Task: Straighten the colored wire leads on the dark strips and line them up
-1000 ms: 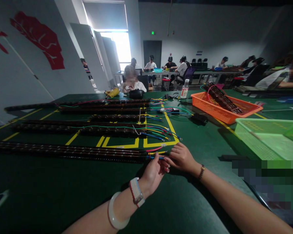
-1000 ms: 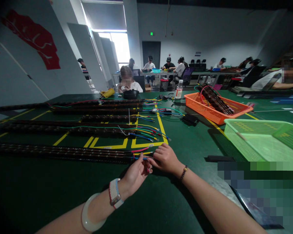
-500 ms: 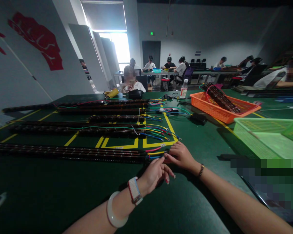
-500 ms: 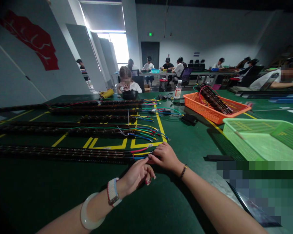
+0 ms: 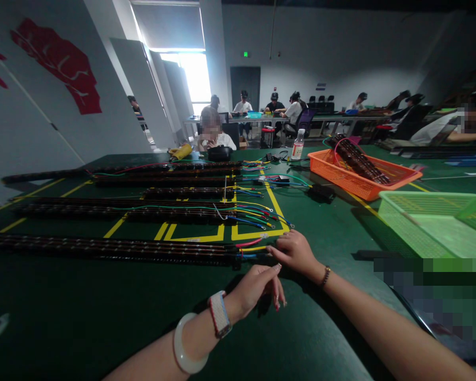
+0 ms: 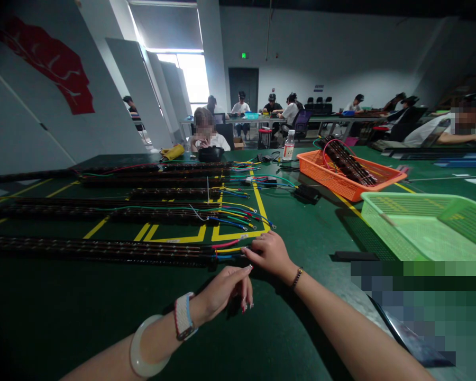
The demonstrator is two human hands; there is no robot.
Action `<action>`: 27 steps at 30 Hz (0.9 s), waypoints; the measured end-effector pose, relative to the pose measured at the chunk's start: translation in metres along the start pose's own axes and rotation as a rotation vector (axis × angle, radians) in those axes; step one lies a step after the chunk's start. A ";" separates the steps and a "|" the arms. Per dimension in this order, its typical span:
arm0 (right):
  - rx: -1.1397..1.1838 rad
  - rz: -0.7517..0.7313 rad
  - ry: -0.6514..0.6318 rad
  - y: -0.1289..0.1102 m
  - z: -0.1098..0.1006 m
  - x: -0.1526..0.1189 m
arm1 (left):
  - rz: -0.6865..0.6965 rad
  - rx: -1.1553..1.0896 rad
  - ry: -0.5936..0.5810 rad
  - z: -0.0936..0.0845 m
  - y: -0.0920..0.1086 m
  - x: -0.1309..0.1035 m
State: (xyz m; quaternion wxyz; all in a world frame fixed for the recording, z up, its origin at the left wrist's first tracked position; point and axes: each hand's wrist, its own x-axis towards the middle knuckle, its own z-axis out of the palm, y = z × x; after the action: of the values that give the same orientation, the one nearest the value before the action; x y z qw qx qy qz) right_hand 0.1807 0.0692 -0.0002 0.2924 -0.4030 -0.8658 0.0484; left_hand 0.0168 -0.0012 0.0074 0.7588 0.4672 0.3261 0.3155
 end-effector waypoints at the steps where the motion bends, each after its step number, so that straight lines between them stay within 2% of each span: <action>1: 0.034 0.061 0.049 0.001 0.000 0.001 | 0.001 0.000 -0.001 0.000 0.000 0.000; 4: 0.179 0.171 0.150 0.002 0.001 0.003 | 0.007 0.001 -0.008 -0.001 -0.003 0.001; 8: 0.283 0.104 0.091 -0.002 0.005 0.008 | 0.014 0.009 -0.008 -0.002 -0.005 0.002; 15: 0.112 -0.066 -0.117 -0.010 0.013 0.011 | 0.038 0.013 -0.022 -0.002 -0.005 0.003; 21: -0.028 -0.061 -0.129 -0.012 0.018 0.014 | 0.030 -0.020 0.015 0.000 -0.003 0.003; 27: -0.027 -0.094 -0.144 -0.014 0.018 0.016 | 0.027 -0.034 0.028 0.002 -0.001 0.002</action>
State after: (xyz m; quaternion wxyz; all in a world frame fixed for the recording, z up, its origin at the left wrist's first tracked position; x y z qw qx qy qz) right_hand 0.1532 0.0744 -0.0025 0.2257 -0.3611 -0.9033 0.0518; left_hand 0.0196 -0.0012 0.0069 0.7576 0.4544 0.3248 0.3377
